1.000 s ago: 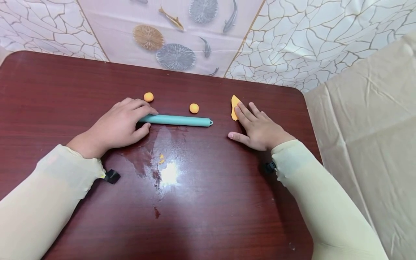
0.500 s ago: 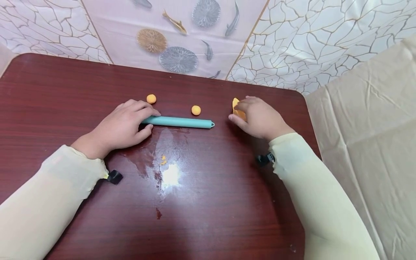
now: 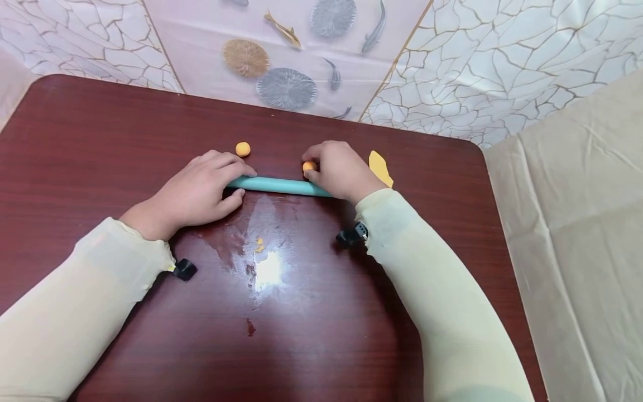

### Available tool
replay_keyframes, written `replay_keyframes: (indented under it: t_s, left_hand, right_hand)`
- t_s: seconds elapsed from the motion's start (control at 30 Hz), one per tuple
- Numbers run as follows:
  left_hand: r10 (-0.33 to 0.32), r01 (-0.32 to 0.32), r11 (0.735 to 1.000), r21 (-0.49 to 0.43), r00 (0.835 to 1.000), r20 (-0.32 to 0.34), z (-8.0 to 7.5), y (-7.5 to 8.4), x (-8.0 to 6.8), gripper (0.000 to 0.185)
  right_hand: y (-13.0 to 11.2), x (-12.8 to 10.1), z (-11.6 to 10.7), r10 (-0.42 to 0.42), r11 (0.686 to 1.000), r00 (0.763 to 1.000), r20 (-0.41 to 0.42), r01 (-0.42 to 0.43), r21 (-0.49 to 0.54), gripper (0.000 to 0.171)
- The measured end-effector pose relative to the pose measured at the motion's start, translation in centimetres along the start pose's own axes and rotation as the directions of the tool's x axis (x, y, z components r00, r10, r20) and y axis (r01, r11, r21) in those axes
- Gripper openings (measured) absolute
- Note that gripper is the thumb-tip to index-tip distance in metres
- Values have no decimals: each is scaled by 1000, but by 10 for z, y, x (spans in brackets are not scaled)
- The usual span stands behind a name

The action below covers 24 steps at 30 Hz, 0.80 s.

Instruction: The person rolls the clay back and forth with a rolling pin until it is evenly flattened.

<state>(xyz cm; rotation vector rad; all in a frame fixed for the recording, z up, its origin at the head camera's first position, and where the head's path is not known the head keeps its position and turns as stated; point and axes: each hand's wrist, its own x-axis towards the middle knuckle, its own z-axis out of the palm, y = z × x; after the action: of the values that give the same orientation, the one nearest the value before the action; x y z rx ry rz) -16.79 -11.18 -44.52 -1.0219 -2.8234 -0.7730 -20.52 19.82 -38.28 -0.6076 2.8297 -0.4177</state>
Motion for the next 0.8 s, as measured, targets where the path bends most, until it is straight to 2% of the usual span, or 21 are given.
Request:
replay_keyframes:
  t_s: [0.1,0.2,0.27,0.37,0.43,0.5,0.6,0.8]
  left_hand:
    - [-2,2,1000,3,1000,2,-1,0,0,33]
    - [-2,2,1000,3,1000,-5,-1,0,0,32]
    - [1,-1,1000,3,1000,-10,-2,-1,-1,32]
    - [-1,1,1000,2,1000,-11,-3,-1,-1,32]
    - [-5,5,1000,2,1000,-5,-3,0,0,32]
    - [-7,7,1000,1,1000,1,-3,1,1,32]
    - [-5,5,1000,-2,1000,9,-2,2,3,33]
    - [-6,6,1000,8,1000,5,-1,3,2,33]
  right_hand:
    - [-11,-8,-2,-23,998,997,-78,27,56,32]
    - [-32,-24,-1,-120,984,976,-181,142,110,33]
    - [-48,-36,5,-217,962,948,-231,248,112,30]
    - [-66,-51,23,-349,922,905,-243,377,82,20]
    - [-73,-57,36,-401,901,890,-217,426,83,16]
    - [-75,-61,47,-413,896,890,-191,435,88,12]
    - [-75,-64,59,-393,907,903,-173,412,87,11]
    - [-71,-62,73,-376,914,912,-166,394,100,10]
